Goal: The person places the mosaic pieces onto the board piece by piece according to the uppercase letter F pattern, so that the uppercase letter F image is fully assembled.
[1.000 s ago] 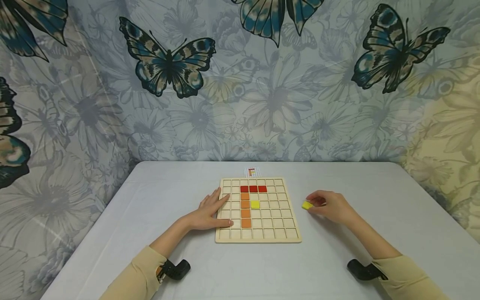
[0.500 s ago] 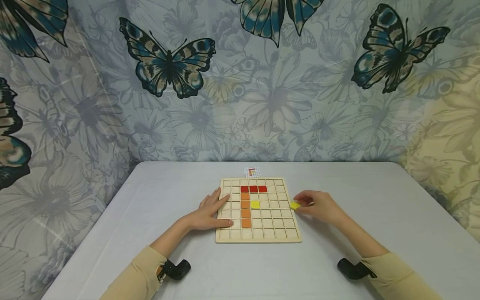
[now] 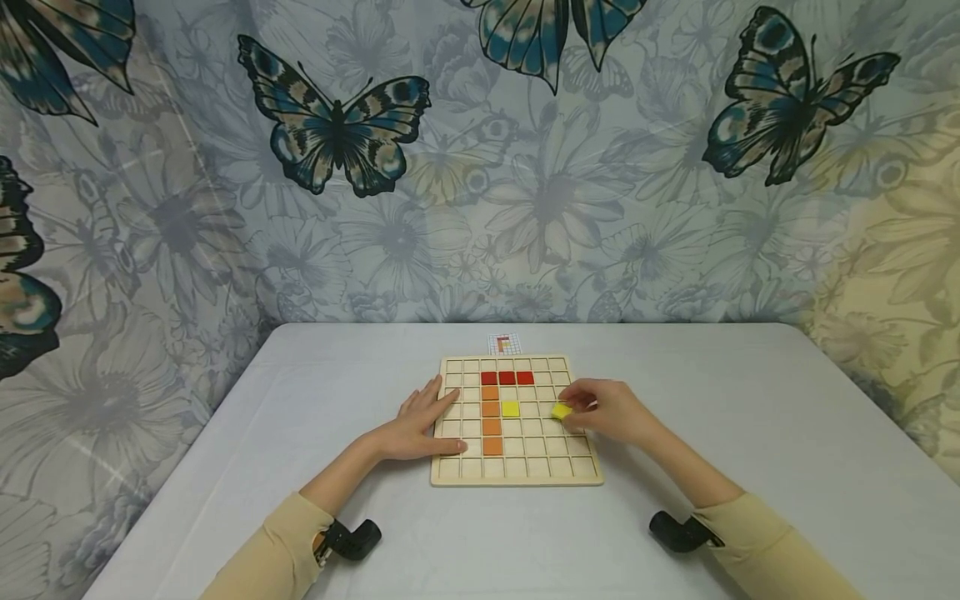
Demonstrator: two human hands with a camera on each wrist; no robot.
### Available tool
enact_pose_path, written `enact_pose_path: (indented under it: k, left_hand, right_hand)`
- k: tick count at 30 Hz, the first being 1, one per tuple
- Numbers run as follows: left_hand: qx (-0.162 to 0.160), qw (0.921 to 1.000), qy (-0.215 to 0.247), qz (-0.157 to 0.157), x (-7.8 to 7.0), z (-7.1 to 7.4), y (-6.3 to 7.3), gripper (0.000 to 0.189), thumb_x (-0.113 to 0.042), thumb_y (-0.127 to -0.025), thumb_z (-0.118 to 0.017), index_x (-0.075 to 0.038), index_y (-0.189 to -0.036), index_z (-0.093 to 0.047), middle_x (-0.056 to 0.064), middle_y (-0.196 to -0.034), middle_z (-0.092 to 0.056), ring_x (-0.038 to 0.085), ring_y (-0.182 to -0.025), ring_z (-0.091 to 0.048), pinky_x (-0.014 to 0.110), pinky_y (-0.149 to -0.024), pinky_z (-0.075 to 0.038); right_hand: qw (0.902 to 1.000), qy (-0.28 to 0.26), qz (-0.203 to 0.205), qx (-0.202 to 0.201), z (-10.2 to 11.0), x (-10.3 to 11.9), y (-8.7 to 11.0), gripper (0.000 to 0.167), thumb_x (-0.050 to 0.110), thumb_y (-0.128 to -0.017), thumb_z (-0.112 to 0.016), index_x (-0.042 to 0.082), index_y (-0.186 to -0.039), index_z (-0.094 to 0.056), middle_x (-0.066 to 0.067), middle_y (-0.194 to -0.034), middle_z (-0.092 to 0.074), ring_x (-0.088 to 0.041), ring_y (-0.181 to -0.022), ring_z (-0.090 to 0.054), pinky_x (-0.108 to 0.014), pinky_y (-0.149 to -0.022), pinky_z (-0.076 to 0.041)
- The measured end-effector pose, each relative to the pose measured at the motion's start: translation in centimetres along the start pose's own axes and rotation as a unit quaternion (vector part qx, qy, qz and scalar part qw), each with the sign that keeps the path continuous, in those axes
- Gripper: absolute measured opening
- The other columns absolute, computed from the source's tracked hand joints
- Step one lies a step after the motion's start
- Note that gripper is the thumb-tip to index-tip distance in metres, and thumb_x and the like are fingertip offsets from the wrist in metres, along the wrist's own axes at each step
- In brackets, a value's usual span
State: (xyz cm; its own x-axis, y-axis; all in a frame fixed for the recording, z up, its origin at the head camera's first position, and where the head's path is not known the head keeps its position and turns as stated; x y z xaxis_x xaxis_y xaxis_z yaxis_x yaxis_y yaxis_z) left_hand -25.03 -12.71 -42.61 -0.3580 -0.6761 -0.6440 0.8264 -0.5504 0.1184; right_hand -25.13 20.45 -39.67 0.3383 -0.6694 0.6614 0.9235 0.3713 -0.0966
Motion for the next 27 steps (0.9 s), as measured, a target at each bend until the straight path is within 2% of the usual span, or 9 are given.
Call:
enact_pose_path:
  k: [6, 16, 22, 27]
  left_hand:
    - [0.0, 1.0, -0.003, -0.002, 0.0, 0.0, 0.0, 0.093, -0.053, -0.087, -0.067, -0.014, -0.157, -0.02, 0.014, -0.162, 0.011, 0.03, -0.147, 0.013, 0.051, -0.116, 0.006]
    - [0.003, 1.0, -0.002, -0.005, -0.1, 0.0, 0.1, 0.093, -0.051, -0.087, -0.067, -0.013, -0.157, -0.02, 0.016, -0.161, 0.011, 0.03, -0.147, 0.012, 0.05, -0.116, 0.007]
    - [0.004, 1.0, 0.0, -0.007, 0.0, 0.0, 0.1, 0.092, -0.051, -0.088, -0.067, -0.013, -0.157, -0.019, 0.016, -0.161, 0.011, 0.03, -0.147, 0.012, 0.05, -0.116, 0.008]
    - [0.002, 1.0, 0.0, -0.006, 0.1, 0.0, 0.1, 0.093, -0.051, -0.087, -0.067, -0.014, -0.157, -0.02, 0.015, -0.162, 0.01, 0.029, -0.147, 0.012, 0.049, -0.116, 0.008]
  right_hand:
    - [0.9995, 0.009, 0.03, 0.007, -0.9, 0.7, -1.0, 0.023, 0.007, -0.078, -0.08, 0.005, -0.099, -0.069, 0.002, -0.083, -0.062, -0.014, -0.078, -0.055, -0.027, -0.069, -0.05]
    - [0.9984, 0.027, 0.048, 0.014, -2.0, 1.5, -2.2, 0.021, 0.003, -0.079, -0.078, 0.006, -0.098, -0.07, 0.003, -0.079, -0.06, -0.016, -0.078, -0.055, -0.029, -0.073, -0.049]
    - [0.9965, 0.023, 0.079, 0.014, -2.3, 1.7, -2.4, 0.02, -0.002, -0.08, -0.075, 0.003, -0.099, -0.07, -0.001, -0.088, -0.066, -0.016, -0.08, -0.057, -0.032, -0.075, -0.053]
    - [0.9958, 0.015, 0.088, 0.018, -2.4, 1.7, -2.4, 0.022, -0.005, -0.082, -0.07, 0.003, -0.102, -0.071, -0.004, -0.096, -0.069, -0.018, -0.085, -0.06, -0.034, -0.078, -0.055]
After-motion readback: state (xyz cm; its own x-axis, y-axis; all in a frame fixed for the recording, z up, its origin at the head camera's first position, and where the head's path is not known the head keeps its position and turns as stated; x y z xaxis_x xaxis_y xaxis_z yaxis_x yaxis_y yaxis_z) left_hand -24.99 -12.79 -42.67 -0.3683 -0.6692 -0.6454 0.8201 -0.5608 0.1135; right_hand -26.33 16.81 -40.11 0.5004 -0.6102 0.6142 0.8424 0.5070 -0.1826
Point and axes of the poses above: each hand's wrist, its own y-axis away from the middle knuckle, its own z-axis out of the back of the hand, x = y × z, the point moved 1 cm from there along -y, towards the middle knuckle
